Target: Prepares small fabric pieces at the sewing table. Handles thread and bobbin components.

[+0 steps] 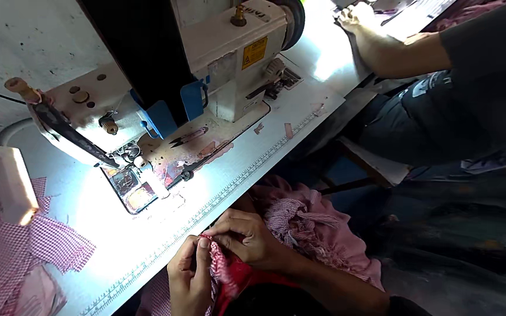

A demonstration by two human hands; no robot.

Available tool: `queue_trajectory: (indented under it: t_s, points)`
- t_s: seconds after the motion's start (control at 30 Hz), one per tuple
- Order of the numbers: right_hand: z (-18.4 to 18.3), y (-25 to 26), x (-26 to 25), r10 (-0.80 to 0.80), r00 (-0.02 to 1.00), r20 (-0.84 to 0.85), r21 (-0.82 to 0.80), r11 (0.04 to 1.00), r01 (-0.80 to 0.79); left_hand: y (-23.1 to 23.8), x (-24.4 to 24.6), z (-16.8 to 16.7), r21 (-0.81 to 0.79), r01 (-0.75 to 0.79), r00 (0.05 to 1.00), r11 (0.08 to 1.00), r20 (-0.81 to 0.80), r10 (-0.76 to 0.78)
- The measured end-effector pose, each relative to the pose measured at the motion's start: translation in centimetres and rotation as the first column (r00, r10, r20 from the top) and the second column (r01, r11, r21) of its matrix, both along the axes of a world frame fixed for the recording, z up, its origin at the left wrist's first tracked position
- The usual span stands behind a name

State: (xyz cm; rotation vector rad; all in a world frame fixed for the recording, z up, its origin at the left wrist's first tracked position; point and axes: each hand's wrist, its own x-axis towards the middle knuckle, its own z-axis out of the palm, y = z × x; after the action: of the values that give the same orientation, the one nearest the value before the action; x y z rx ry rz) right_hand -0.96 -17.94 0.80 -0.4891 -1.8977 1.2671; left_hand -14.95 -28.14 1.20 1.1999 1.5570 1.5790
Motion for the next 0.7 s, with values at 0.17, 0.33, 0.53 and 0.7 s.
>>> queue_trajectory:
  t_s: [0.17,0.33,0.53,0.7]
  points:
    - [-0.1,-0.1,0.3,-0.134,0.990,0.040,0.139,0.982,0.127,0.0,0.2,0.0,0.029,0.051,0.992,0.998,0.116,-0.054]
    - [0.0,0.1,0.8,-0.183,0.983,0.025,0.106,0.978,0.179,-0.3,0.6,-0.3,0.046,0.071,0.973,0.996,0.218,-0.080]
    - [-0.3,-0.8,1.0,-0.162,0.985,0.058,0.112,0.982,0.155,0.3,0.2,-0.1,0.038,0.046,0.990,0.998,-0.135,-0.041]
    - [-0.5,-0.9,1.4,-0.082,0.996,0.027,-0.017,0.996,0.082,0.5,0.4,0.2,0.018,0.000,0.990,1.000,-0.141,0.002]
